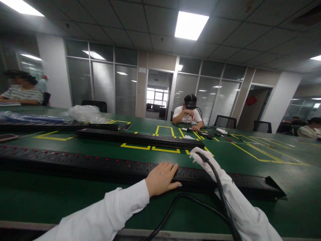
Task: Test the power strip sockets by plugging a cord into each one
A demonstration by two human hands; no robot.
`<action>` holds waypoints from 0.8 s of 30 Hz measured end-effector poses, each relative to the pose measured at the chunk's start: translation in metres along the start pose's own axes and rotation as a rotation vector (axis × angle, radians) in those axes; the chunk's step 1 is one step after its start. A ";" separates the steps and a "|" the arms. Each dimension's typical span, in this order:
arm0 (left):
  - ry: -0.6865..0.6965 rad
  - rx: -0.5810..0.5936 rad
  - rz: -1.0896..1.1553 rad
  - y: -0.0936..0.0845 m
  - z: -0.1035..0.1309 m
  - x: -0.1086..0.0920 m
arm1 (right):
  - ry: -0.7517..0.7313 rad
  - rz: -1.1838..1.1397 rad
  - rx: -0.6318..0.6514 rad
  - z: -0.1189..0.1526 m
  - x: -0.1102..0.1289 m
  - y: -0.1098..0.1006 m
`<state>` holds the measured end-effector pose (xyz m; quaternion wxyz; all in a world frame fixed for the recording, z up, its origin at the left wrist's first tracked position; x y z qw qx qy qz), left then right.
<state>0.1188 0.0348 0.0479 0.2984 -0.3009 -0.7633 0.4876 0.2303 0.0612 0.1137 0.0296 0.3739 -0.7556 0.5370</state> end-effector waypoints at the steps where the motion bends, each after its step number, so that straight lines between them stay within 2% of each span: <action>1: 0.001 0.001 0.001 0.000 0.000 0.000 | 0.001 -0.030 0.016 0.000 -0.004 -0.003; 3: 0.003 0.004 0.002 0.000 0.000 -0.001 | 0.008 -0.045 0.070 0.000 -0.013 -0.003; 6: -0.001 0.003 0.000 -0.001 0.000 0.000 | 0.029 0.024 0.157 0.002 -0.022 0.010; 11: 0.007 0.011 0.000 0.000 -0.001 0.000 | 0.008 0.154 0.266 0.006 -0.011 0.036; 19: 0.073 0.089 -0.079 0.003 -0.005 0.000 | -0.005 0.466 0.166 0.007 -0.001 0.037; 24: 0.125 0.095 -0.107 0.003 -0.005 0.000 | -0.032 0.582 0.104 0.011 0.001 0.036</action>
Point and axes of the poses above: each hand's wrist, its own z-axis away from the middle knuckle, its own y-axis out of the palm, x = y × z, the point moved 10 cm from there along -z, towards the middle knuckle, and after that the axes turned 6 degrees about x, right-handed, at the moved point
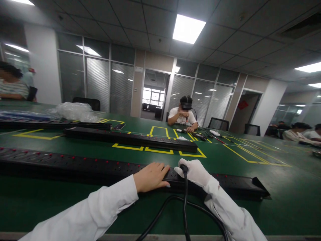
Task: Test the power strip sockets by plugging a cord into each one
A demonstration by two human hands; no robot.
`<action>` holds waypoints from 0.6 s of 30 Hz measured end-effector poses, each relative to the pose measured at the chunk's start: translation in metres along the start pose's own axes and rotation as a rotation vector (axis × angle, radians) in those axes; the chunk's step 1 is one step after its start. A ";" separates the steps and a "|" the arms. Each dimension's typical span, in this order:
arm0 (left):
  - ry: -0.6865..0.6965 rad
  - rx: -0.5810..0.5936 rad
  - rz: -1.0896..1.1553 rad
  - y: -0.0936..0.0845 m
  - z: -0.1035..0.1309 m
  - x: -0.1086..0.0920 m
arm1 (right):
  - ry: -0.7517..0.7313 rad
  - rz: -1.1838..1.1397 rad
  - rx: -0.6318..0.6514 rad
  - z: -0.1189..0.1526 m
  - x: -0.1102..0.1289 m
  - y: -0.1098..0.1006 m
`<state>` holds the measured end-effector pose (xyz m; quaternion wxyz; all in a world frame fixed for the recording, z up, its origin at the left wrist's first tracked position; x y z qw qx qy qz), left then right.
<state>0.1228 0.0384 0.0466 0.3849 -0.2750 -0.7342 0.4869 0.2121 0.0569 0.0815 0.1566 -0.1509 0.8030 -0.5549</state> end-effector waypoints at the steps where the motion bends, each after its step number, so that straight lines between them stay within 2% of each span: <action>1: 0.004 -0.002 -0.001 0.000 0.000 0.000 | 0.003 0.005 -0.006 0.001 0.000 0.000; 18: 0.012 0.001 0.077 -0.004 0.002 0.002 | 0.036 -0.016 -0.009 0.001 0.003 -0.003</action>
Point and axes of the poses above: each hand's wrist, its own z-axis away from the middle knuckle, its own y-axis out of the palm, x = y × z, the point moved 10 cm from there along -z, towards the middle knuckle, and after that the axes turned 6 degrees about x, right-handed, at the moved point
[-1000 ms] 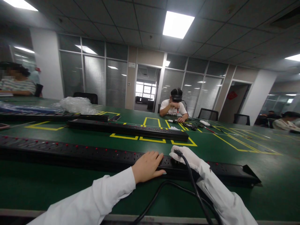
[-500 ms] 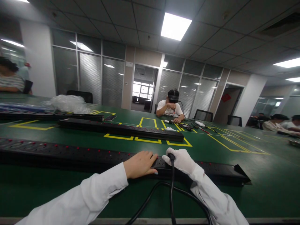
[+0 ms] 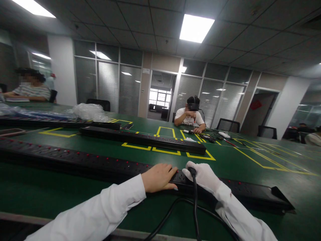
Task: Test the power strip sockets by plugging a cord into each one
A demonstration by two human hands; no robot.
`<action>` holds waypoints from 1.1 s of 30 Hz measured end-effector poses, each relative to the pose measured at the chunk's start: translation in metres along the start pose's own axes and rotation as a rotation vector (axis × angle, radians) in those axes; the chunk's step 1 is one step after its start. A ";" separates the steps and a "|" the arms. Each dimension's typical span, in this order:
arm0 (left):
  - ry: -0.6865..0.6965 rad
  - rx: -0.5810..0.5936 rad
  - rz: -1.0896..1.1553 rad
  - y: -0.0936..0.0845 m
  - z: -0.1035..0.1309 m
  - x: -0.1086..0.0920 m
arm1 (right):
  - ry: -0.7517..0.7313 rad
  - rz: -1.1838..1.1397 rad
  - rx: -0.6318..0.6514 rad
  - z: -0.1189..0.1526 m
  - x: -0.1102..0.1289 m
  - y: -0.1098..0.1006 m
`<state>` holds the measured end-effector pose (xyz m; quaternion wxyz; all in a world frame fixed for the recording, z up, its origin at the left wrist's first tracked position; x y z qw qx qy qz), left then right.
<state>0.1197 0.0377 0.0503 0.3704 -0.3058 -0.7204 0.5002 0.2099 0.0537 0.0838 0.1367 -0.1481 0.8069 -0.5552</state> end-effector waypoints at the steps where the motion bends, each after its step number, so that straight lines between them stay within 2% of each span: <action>1: 0.009 0.007 0.029 0.000 0.003 0.003 | 0.002 -0.016 -0.010 0.000 0.000 -0.001; 3: -0.005 0.040 0.078 0.001 0.014 0.017 | -0.005 -0.048 -0.056 0.002 0.001 -0.005; 5: -0.090 0.089 0.097 0.004 0.035 0.044 | 0.006 -0.066 -0.108 0.004 0.001 -0.009; 11: -0.431 0.160 0.132 0.008 0.142 0.143 | 0.126 -0.109 -0.144 0.017 -0.008 -0.008; 14: -0.480 0.124 0.074 0.008 0.173 0.166 | 0.173 -0.092 -0.188 0.029 -0.012 -0.010; 19: -0.495 0.096 -0.044 0.012 0.176 0.170 | 0.140 -0.106 -0.326 0.047 -0.014 -0.018; 23: -0.491 0.077 -0.063 0.006 0.179 0.159 | 0.100 -0.082 -0.396 0.055 -0.013 -0.023; 27: -0.518 0.090 -0.040 0.000 0.195 0.144 | 0.048 -0.030 -0.440 0.063 -0.006 -0.025; 30: -0.569 0.089 -0.029 -0.004 0.208 0.137 | 0.020 -0.009 -0.445 0.066 0.002 -0.026; 33: -0.595 0.095 -0.014 -0.004 0.215 0.134 | 0.011 -0.007 -0.379 0.059 0.013 -0.023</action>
Point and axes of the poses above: each hand's wrist, its own z-axis away from the middle knuckle, its own y-axis out of the palm, x = y × z, the point moved 10 cm from there along -z, towards the middle knuckle, and after that the axes turned 6 degrees about x, right-handed, at the moved point
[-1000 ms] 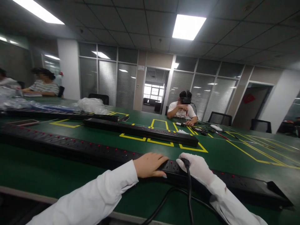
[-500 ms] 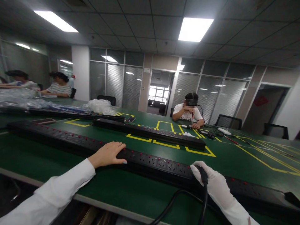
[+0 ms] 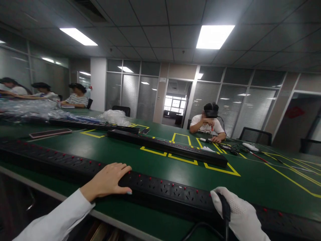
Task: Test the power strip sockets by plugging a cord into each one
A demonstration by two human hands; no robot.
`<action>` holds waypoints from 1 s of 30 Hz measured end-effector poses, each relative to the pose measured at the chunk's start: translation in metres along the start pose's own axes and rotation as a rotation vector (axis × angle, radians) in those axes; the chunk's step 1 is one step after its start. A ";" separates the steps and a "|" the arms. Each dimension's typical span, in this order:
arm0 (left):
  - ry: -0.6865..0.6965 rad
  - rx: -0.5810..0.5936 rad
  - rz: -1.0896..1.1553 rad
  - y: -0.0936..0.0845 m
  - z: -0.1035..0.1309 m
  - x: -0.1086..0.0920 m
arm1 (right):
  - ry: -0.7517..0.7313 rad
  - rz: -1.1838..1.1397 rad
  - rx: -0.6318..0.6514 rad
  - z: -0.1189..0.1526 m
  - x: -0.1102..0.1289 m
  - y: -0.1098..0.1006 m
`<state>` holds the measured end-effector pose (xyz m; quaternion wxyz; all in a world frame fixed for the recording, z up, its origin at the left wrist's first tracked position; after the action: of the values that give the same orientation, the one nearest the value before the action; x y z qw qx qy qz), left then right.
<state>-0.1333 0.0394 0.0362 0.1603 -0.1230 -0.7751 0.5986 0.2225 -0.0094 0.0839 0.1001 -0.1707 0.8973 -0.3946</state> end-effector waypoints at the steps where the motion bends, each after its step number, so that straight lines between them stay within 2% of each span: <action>1: 0.000 -0.002 0.008 0.001 0.001 0.001 | -0.010 -0.002 0.040 -0.003 0.005 0.004; 6: -0.006 -0.023 0.013 0.011 0.002 0.011 | -0.013 0.010 0.084 -0.013 0.016 0.009; 13: -0.023 -0.007 -0.009 0.026 0.005 0.027 | 0.080 0.001 0.154 -0.010 -0.002 0.004; 17: 0.030 -0.016 -0.029 0.021 0.005 0.017 | 0.107 -0.026 0.209 -0.007 -0.007 0.004; 20: 0.097 -0.061 -0.062 0.006 -0.002 -0.016 | 0.085 -0.033 0.217 -0.009 -0.007 0.004; 24: 0.293 -0.067 -0.054 -0.027 -0.027 -0.097 | 0.088 -0.072 0.283 -0.015 -0.015 0.011; 27: 0.475 -0.001 0.007 -0.051 -0.061 -0.162 | 0.107 -0.115 0.340 -0.017 -0.024 0.019; 30: 0.608 0.151 0.096 -0.050 -0.108 -0.213 | 0.069 -0.089 0.345 -0.017 -0.023 0.020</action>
<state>0.1050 0.0415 0.0886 0.3648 -0.3207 -0.6384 0.5972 0.2333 0.0236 0.0812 0.0793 -0.1770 0.8106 -0.5525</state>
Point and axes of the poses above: each hand's wrist, its own z-axis away from the middle knuckle, its own y-axis out of the palm, x = y × z, the point moved 10 cm from there along -z, towards the middle knuckle, and after that the axes turned 6 degrees about x, right-handed, at the moved point
